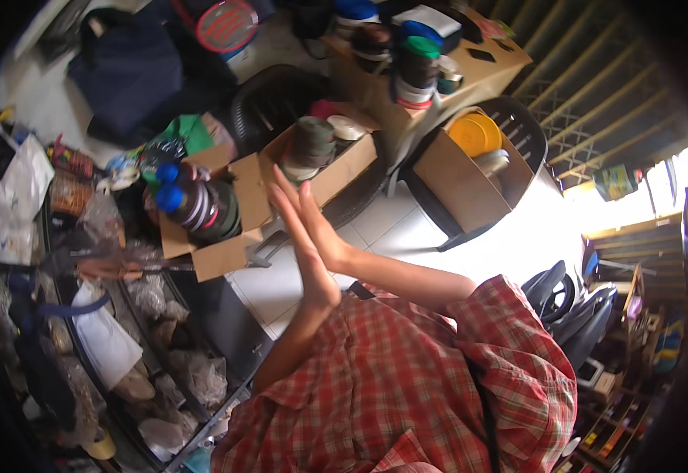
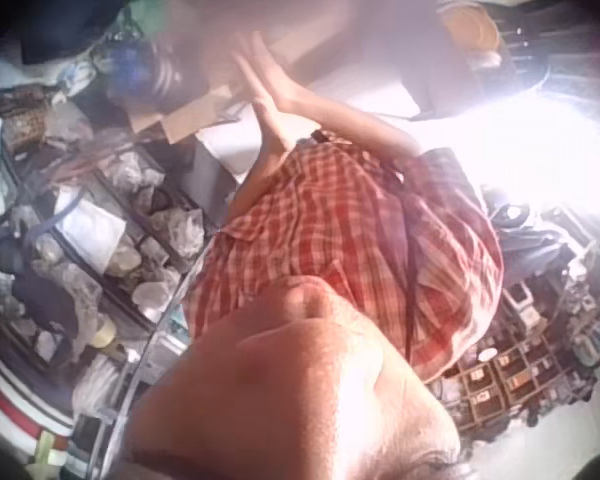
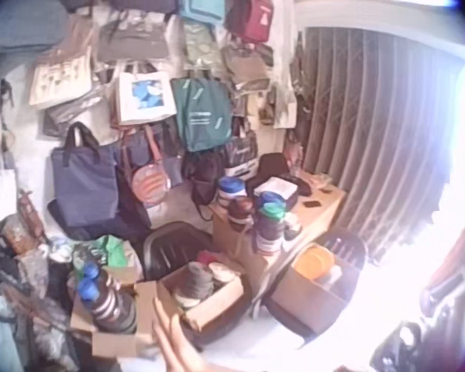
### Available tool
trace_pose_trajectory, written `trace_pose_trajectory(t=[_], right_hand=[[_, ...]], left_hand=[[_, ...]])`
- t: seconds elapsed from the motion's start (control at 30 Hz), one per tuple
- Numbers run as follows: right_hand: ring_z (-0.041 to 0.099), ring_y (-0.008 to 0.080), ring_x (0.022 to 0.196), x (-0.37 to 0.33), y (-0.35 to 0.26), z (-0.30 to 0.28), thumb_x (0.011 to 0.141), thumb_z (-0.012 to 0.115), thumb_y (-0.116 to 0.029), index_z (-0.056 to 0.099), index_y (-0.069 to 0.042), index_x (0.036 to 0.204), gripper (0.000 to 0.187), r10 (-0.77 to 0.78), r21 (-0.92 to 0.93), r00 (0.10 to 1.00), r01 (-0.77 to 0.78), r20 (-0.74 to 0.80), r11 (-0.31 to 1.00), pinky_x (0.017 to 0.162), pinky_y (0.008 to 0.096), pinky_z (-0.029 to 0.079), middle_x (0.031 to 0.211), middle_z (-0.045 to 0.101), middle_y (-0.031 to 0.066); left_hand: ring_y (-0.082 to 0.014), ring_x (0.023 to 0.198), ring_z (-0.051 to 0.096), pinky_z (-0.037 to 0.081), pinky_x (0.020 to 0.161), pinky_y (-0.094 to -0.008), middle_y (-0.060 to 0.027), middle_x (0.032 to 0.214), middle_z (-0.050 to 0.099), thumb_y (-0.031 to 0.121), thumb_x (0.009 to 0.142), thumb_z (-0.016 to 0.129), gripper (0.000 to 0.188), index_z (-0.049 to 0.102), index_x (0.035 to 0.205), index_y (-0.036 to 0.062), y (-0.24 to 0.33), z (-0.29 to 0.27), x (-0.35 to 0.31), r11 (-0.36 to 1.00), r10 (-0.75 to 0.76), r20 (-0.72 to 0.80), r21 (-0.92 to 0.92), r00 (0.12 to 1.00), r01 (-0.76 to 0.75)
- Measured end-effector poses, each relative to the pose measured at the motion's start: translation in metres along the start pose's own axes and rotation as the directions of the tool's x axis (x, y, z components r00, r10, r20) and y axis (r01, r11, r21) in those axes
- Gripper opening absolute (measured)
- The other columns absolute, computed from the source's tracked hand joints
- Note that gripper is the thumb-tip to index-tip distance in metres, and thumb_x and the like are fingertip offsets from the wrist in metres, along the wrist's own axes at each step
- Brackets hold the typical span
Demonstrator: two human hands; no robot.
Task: The person picks up several large rolls of fabric webbing from a cardboard box one at a time and places them onto a metal storage rack.
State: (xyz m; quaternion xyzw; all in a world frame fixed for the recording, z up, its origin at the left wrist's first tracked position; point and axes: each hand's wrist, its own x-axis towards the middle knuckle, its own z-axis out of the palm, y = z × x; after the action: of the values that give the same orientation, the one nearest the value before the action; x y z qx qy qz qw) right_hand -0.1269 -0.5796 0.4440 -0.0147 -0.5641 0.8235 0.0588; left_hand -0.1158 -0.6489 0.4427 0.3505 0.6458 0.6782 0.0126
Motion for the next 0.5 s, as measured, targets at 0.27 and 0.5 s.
trace_pose_trajectory(t=[0.27, 0.5], right_hand=[[-0.006, 0.0261, 0.146, -0.090, -0.045, -0.120, 0.101, 0.011, -0.050, 0.008, -0.008, 0.152, 0.067, -0.396, -0.390, 0.910, 0.322, -0.123, 0.862, 0.117, 0.0381, -0.002, 0.159, 0.001, 0.0129], [0.016, 0.0249, 0.144, -0.168, -0.036, -0.256, 0.099, 0.022, -0.055, 0.011, -0.018, 0.152, 0.065, 0.132, 0.371, 0.838, 0.089, -0.529, 0.924, 0.114, 0.0401, 0.019, 0.158, 0.014, 0.0046]], left_hand=[[-0.0244, 0.146, 0.008, 0.007, 0.117, -0.0355, -0.0149, 0.158, 0.005, 0.035, 0.104, 0.017, 0.059, 0.005, 0.151, 0.0013, -0.010, 0.139, 0.020, 0.962, -0.107, 0.232, -0.223, 0.967, 0.160], [-0.0365, 0.145, 0.005, 0.003, 0.114, -0.0530, -0.0188, 0.157, 0.005, 0.061, 0.095, 0.020, 0.083, 0.008, 0.150, 0.0015, 0.007, 0.292, -0.011, 0.992, 0.119, 0.536, -0.089, 0.836, -0.084]])
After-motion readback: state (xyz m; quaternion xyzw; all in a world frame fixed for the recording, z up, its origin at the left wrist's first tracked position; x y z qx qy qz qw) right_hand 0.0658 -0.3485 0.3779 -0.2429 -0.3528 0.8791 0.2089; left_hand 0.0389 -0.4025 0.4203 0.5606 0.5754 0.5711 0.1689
